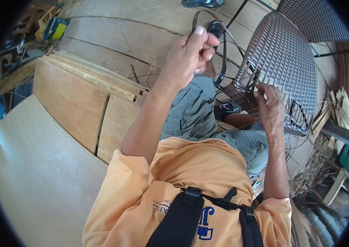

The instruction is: The person weaves a wicker chair by wrapping strips around the metal frame and weaving rattan strips through the seat by hand.

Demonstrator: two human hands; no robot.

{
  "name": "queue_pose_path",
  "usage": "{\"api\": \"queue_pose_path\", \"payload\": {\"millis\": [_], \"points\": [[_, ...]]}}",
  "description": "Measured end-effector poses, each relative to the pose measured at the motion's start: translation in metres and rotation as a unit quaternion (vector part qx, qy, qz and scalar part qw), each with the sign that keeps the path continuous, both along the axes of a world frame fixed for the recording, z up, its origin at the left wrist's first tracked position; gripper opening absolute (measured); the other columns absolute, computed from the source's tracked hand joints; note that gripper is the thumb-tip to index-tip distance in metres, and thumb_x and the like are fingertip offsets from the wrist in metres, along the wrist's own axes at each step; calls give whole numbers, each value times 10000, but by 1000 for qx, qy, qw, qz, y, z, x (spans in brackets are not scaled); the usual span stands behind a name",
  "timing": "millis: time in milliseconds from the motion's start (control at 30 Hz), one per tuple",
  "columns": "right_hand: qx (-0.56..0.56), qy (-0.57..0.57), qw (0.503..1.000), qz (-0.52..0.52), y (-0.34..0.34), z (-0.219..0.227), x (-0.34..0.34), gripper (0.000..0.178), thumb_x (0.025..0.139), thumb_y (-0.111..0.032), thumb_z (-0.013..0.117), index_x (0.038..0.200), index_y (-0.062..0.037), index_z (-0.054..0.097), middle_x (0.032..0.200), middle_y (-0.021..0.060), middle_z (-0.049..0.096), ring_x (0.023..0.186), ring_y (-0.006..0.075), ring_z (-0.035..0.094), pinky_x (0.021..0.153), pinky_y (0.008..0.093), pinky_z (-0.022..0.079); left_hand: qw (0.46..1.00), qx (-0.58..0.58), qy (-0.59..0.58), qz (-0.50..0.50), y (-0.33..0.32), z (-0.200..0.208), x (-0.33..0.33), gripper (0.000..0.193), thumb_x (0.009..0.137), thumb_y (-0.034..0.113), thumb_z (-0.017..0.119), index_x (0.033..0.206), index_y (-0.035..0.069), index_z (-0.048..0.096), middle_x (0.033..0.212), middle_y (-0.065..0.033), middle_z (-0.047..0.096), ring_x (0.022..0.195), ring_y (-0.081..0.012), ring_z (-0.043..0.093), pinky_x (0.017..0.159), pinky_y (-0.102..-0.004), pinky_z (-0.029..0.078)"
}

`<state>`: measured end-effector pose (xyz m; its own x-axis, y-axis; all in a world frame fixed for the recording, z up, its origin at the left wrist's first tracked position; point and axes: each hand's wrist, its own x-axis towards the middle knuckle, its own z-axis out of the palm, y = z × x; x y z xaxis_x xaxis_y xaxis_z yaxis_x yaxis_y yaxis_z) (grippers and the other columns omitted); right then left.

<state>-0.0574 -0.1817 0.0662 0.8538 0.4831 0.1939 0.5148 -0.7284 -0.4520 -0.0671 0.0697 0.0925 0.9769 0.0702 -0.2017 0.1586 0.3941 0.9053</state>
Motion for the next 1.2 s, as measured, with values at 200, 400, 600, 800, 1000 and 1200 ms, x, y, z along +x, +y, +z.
{"api": "queue_pose_path", "payload": {"millis": [200, 400, 600, 800, 1000, 1200], "points": [[229, 124, 965, 37, 66, 10, 7, 136, 843, -52, 556, 973, -20, 578, 836, 128, 608, 766, 243, 600, 690, 343, 469, 991, -130, -41, 18, -3, 13, 2, 450, 923, 436, 430, 923, 11, 579, 664, 6, 444, 453, -39, 273, 436, -207, 257], [215, 350, 912, 21, 57, 24, 15, 156, 906, -138, 508, 977, -27, 590, 702, 15, 554, 589, 146, 476, 578, 264, 411, 973, -139, -182, 22, -16, 10, 4, 408, 920, 381, 470, 1011, -5, 570, 734, -52, 546, 542, -80, 476, 470, -223, 383], [482, 453, 748, -57, 29, 20, 13, 296, 931, -275, 462, 807, -16, 532, 507, -39, 278, 512, 106, 325, 563, 265, 351, 982, 119, 23, -146, -44, -50, -33, 432, 894, 98, 456, 1300, -10, 355, 884, -78, 582, 555, -94, 518, 539, -242, 456], [468, 423, 774, -56, 33, 29, 5, 335, 927, -294, 437, 773, -10, 522, 495, -26, 289, 508, 118, 316, 588, 281, 376, 980, 155, -23, -122, -70, -74, -33, 430, 843, 13, 436, 1270, -2, 389, 842, -79, 563, 582, -110, 520, 562, -263, 444], [327, 420, 844, -65, 47, 27, -29, 267, 925, -260, 481, 801, -34, 550, 588, 8, 446, 511, 86, 363, 540, 232, 361, 988, 99, -98, -59, -82, -99, -37, 362, 803, -24, 469, 1164, -31, 448, 843, -118, 565, 635, -130, 577, 623, -258, 475], [428, 405, 805, -68, 39, 36, -18, 303, 927, -290, 487, 796, -25, 550, 592, -20, 440, 490, 46, 328, 487, 192, 264, 994, 62, -68, -63, -90, -90, -37, 344, 867, 89, 516, 1176, -47, 452, 882, -75, 581, 683, -108, 584, 611, -233, 458]]}}
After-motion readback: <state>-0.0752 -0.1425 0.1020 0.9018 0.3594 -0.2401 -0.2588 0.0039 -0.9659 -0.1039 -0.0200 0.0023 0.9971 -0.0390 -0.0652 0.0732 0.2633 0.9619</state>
